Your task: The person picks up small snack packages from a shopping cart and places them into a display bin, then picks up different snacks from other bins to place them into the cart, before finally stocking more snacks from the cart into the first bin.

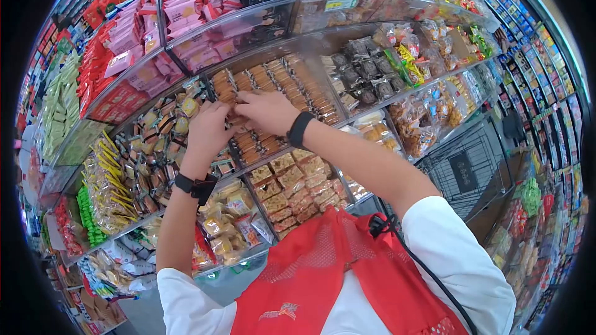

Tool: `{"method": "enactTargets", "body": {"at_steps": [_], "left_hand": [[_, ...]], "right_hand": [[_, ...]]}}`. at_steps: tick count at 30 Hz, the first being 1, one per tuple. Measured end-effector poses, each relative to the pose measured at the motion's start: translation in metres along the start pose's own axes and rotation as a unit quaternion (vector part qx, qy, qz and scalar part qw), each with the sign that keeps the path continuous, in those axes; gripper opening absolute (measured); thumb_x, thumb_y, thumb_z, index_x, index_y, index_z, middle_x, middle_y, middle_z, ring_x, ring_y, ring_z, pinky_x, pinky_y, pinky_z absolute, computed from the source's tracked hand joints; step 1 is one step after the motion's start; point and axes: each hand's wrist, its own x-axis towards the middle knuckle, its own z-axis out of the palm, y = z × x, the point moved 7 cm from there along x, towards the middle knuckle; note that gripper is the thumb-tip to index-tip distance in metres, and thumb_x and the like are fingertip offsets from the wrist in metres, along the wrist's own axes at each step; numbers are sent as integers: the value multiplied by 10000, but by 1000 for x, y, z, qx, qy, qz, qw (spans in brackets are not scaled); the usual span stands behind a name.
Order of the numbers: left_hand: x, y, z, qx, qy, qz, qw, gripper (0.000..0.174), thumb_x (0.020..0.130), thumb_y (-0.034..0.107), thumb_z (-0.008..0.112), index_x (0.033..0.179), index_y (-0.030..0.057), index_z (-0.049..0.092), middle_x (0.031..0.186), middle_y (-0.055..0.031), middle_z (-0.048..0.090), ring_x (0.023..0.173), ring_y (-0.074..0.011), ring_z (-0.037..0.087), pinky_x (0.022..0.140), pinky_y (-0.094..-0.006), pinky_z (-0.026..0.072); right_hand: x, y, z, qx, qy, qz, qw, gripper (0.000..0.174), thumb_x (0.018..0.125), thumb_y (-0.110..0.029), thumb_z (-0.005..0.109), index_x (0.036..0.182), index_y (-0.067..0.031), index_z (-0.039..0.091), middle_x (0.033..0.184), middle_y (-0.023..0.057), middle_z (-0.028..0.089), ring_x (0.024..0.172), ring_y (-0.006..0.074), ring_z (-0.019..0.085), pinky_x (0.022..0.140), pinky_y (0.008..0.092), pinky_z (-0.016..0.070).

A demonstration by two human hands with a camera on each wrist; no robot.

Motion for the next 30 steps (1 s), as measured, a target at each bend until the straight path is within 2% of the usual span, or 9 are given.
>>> {"method": "enactTargets", "body": {"at_steps": [3,6,9,16,18,20,23,27,30], "left_hand": [[-4,13,-10,33,40,28,998,378,701,149,887,997,39,680,999,-95,671,1030,-339,624,888,-453,528],[-9,14,-8,47,35,37,998,335,705,155,872,965,51,688,1026,-79,653,1043,-315,622,883,-444,532],[-12,8,-2,27,30,37,998,313,706,150,867,945,53,689,1024,-78,653,1033,-317,625,888,-445,530],[-2,17,0,-28,38,64,997,315,723,149,867,958,33,693,1014,-134,702,990,-370,645,900,-461,517],[9,34,25,26,61,126,990,307,763,151,850,1000,23,705,1052,-157,709,1043,-376,653,905,-452,522],[-5,-14,26,52,-25,48,997,339,810,166,823,1097,19,717,1084,-159,705,1082,-380,653,918,-453,531],[-5,16,19,125,-51,27,991,395,838,167,787,1206,42,717,1166,-130,674,1089,-372,649,940,-464,532],[-4,19,26,206,-36,3,978,402,864,145,750,1252,54,699,1180,-105,655,1090,-362,627,956,-470,522],[-4,8,29,198,-28,-19,980,393,877,130,728,1261,52,689,1102,-110,670,1080,-361,625,933,-465,517]], "right_hand": [[-2,-10,-3,-61,51,33,996,266,887,-241,737,1119,-140,655,1142,177,638,965,374,716,811,501,584],[-7,-1,7,39,-80,175,980,210,916,-231,687,1095,-123,666,981,186,713,918,384,726,795,491,586],[0,8,34,170,34,151,973,201,921,-198,662,1091,-93,669,876,194,734,885,402,730,786,492,583],[7,7,38,175,48,154,971,190,901,-183,675,1045,-60,695,965,212,755,920,402,743,801,490,592],[-25,20,19,180,-22,198,963,200,882,-190,679,1024,-54,713,964,222,753,942,404,737,812,500,588],[-11,-4,11,168,-12,164,972,204,868,-180,676,1012,-41,717,967,214,749,968,405,726,825,513,582],[-67,-3,-69,213,97,175,956,209,877,-171,663,1020,-31,725,952,182,746,947,395,716,815,501,573],[-216,6,-173,331,244,149,899,179,945,-164,640,1020,-20,715,939,149,739,881,331,720,781,434,565],[-371,31,-201,360,271,349,821,180,1001,-174,655,1087,-33,726,940,80,739,862,180,708,784,323,568]]}}
